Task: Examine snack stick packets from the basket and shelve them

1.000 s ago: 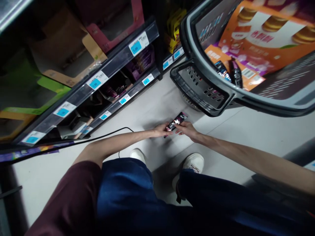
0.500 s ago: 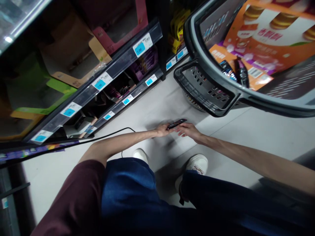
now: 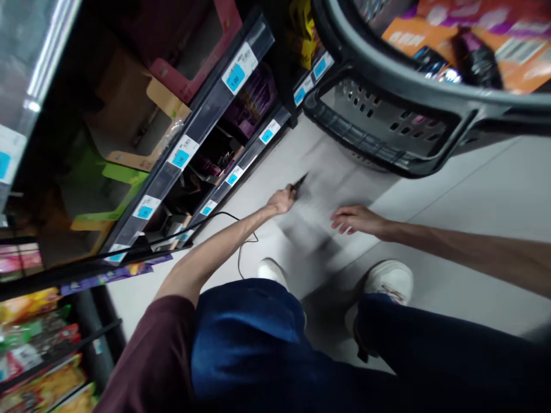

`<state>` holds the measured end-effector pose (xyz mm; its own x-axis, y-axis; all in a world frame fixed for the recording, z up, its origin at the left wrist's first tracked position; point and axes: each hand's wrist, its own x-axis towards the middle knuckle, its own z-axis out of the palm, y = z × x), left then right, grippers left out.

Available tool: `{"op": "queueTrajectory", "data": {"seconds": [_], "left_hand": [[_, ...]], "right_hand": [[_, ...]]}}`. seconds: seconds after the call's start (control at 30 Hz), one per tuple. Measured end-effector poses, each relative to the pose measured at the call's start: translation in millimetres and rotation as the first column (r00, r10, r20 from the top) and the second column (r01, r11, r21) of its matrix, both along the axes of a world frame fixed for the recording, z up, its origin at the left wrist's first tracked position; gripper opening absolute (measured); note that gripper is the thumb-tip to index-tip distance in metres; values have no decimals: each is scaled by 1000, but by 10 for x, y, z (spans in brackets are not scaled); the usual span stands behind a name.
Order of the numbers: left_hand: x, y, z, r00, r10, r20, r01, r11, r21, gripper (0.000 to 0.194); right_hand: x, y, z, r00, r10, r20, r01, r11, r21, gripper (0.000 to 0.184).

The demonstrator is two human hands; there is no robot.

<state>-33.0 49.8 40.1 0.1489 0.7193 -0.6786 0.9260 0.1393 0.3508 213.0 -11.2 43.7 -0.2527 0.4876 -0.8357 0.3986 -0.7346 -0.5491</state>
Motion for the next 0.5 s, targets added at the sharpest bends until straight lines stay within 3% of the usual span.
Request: {"op": "queueTrajectory", "data": {"seconds": [0.23,0.5], "left_hand": [[-615,470,308,926,87,-367,27,955,295,44],[-1039,592,653,842,272,-465,8,856,516,47]], "right_hand": [[105,13,-55,991,127,-49,-125,991,41,18],[49,-17,54,978,205,-22,-206,978,-17,21]]}}
